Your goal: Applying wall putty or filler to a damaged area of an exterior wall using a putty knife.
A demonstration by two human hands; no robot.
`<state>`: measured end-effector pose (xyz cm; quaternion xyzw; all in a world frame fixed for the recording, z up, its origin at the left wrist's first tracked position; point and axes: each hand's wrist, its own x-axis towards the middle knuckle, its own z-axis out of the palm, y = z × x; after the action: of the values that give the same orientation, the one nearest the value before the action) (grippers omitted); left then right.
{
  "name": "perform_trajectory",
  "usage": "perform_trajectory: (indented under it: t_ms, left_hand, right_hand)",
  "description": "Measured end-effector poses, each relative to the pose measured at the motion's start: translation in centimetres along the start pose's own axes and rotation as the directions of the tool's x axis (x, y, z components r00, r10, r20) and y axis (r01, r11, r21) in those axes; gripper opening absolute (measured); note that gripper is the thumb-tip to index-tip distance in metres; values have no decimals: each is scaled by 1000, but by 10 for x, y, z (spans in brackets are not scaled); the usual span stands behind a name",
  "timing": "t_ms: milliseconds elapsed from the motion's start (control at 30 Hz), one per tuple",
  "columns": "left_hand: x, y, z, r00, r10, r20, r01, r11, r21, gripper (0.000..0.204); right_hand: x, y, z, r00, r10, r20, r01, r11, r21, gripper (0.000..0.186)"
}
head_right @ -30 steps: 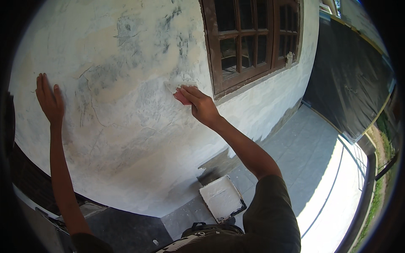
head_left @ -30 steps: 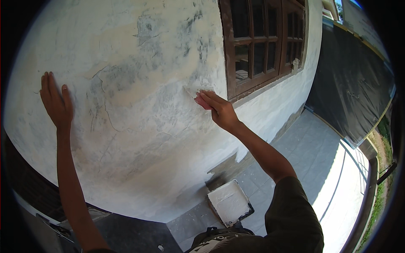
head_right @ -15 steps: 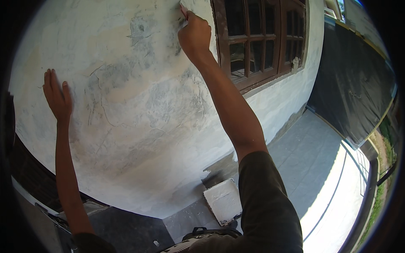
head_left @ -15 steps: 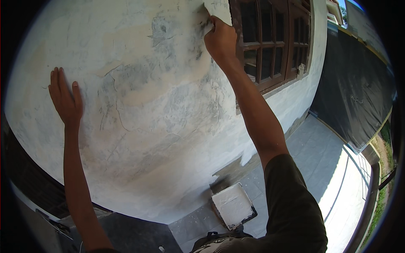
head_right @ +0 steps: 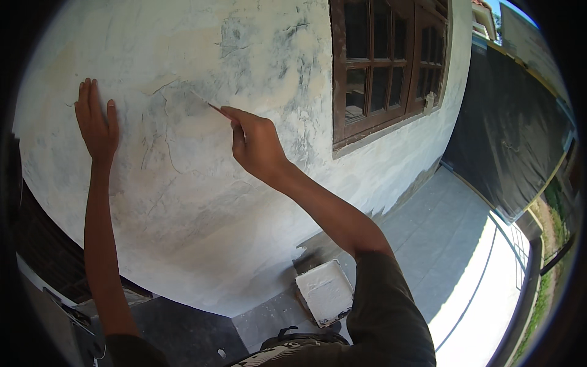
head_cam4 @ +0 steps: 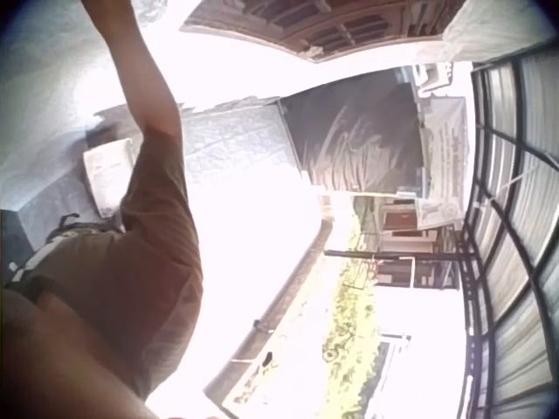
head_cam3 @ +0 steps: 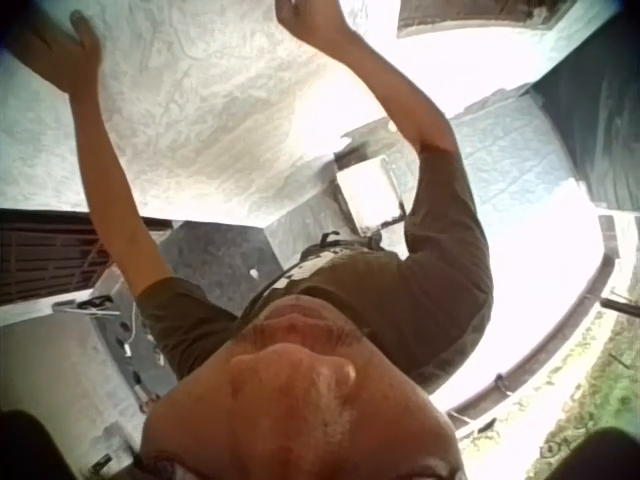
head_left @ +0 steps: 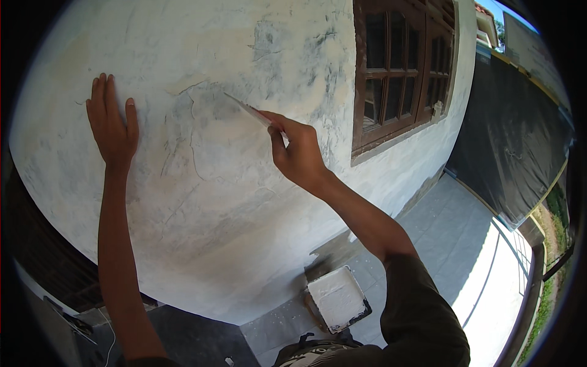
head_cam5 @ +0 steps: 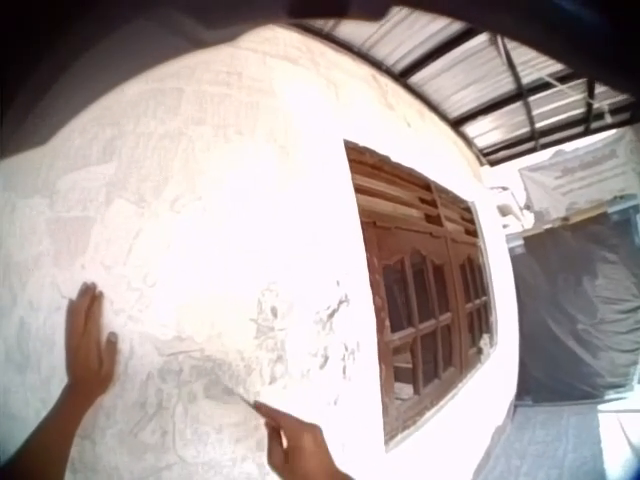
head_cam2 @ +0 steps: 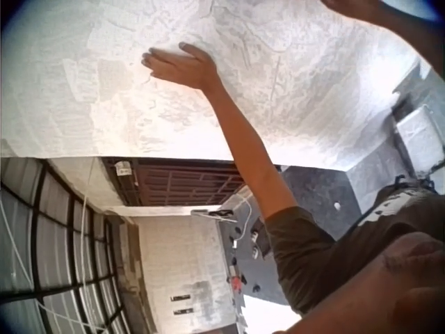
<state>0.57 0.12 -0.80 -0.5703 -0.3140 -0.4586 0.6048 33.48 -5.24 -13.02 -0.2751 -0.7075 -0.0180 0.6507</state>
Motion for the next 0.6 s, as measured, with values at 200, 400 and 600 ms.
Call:
perform_trajectory:
  t_ms: [200, 400, 600]
  left_hand:
    - [6, 1, -4, 1000, -13, -20, 13, 1000, -27, 51]
    - [-4, -6, -6, 1000, -12, -20, 11, 1000, -8, 48]
    - [-7, -7, 13, 985, 60, -164, -70, 996, -55, 47]
  right_hand:
    - [101, 4, 8, 935, -294, -199, 142, 823, -550, 42]
    - [-34, -22, 73, 897, -359, 259, 436, 819, -373, 47]
    - [-217, -12, 29, 655, 436, 616, -620, 777, 110, 32]
